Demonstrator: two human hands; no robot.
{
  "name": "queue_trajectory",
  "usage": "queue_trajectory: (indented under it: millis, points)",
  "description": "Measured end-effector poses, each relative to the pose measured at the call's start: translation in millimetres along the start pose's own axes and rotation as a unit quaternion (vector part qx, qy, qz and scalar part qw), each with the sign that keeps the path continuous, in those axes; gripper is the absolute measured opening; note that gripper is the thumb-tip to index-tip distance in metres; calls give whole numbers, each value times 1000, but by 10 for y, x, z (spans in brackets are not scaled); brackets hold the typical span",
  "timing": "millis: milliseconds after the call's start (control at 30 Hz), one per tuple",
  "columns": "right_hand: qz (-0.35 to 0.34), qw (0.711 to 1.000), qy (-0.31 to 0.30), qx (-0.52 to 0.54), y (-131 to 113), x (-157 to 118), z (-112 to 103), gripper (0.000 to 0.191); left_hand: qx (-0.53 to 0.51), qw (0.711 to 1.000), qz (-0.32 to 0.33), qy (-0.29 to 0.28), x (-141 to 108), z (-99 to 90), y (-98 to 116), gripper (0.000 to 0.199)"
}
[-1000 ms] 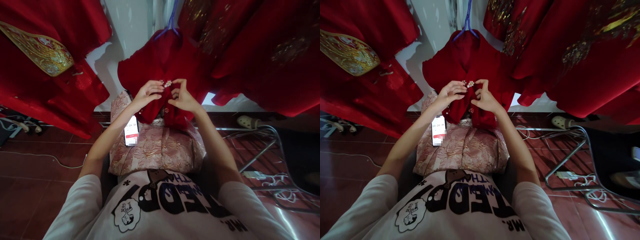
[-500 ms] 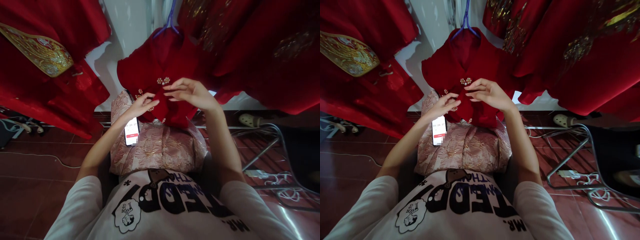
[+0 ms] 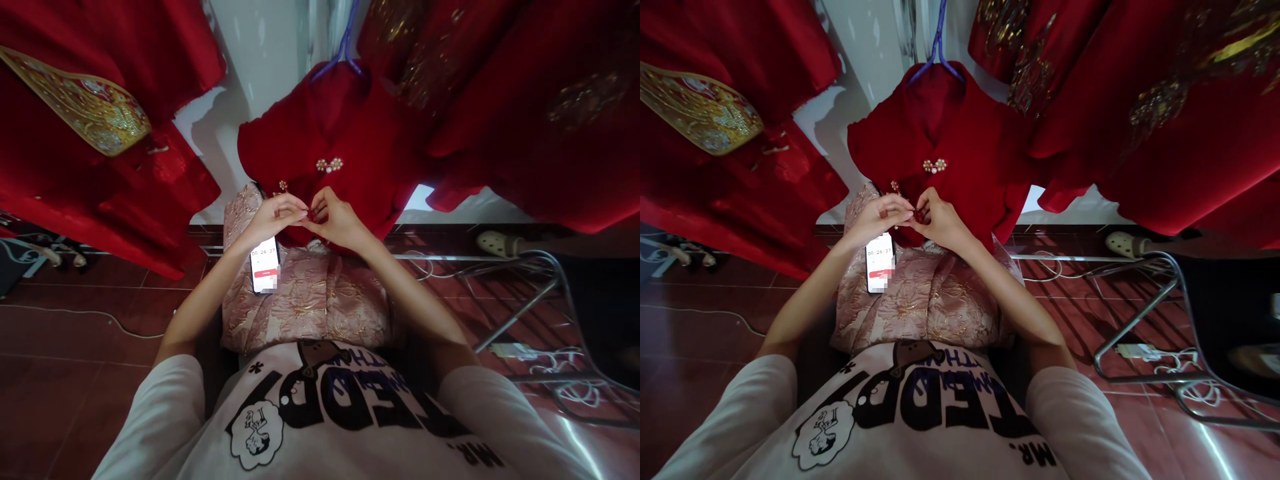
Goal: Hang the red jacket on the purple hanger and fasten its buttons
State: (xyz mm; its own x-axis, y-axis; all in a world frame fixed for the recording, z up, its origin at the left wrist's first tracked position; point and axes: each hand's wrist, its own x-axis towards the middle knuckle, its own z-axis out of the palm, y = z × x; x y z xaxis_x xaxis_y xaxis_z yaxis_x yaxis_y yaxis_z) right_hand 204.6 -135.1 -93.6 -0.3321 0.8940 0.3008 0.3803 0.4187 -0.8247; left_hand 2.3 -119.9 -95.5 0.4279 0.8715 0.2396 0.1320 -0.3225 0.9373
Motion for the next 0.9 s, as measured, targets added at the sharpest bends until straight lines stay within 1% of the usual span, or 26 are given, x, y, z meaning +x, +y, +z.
queue_trajectory:
  millis: [33, 100, 167, 200, 233, 300, 433, 500, 567, 600, 700, 733, 767, 900]
  points:
    - [-5, 1000, 9, -6, 9, 6, -9, 62, 11, 1000, 2, 18, 12, -15, -19, 14]
    - [-10, 999, 29, -18, 20, 16, -50, 62, 42, 996, 11, 81, 46, -59, -86, 8]
    - [-10, 999, 40, -25, 21, 24, -95, 63, 67, 986, 19, 151, 79, -115, -177, 15]
    - [-9, 999, 40, -26, 17, 26, -114, 65, 73, 982, 19, 174, 91, -142, -223, 20]
    - [-9, 999, 35, -24, 8, 26, -127, 66, 74, 980, 15, 184, 98, -166, -265, 24]
    - [-11, 1000, 19, -16, -18, 17, -141, 67, 70, 983, 6, 171, 100, -197, -328, 29]
    - [-28, 1000, 1, 2, -88, -21, -131, 71, 61, 993, 9, 102, 90, -204, -368, 36]
    - [-34, 999, -10, 16, -110, -23, -112, 70, 50, 994, 12, 92, 97, -198, -372, 38]
    - [-35, 999, -13, 36, -109, 17, -81, 69, 37, 994, 15, 101, 113, -195, -377, 37]
    - [-33, 998, -4, 44, -98, 57, -60, 68, 33, 993, 18, 110, 121, -195, -380, 35]
    - [-22, 997, 59, 41, -32, 246, 30, 62, 35, 989, 26, 144, 139, -194, -382, 29]
    - [-15, 996, 74, 35, -6, 320, 66, 59, 38, 987, 25, 156, 142, -193, -380, 27]
    - [-4, 996, 77, 33, 19, 392, 105, 55, 41, 985, 23, 166, 144, -193, -376, 26]
    - [58, 995, 15, 75, 82, 582, 239, 37, 37, 982, 18, 182, 147, -209, -360, 25]
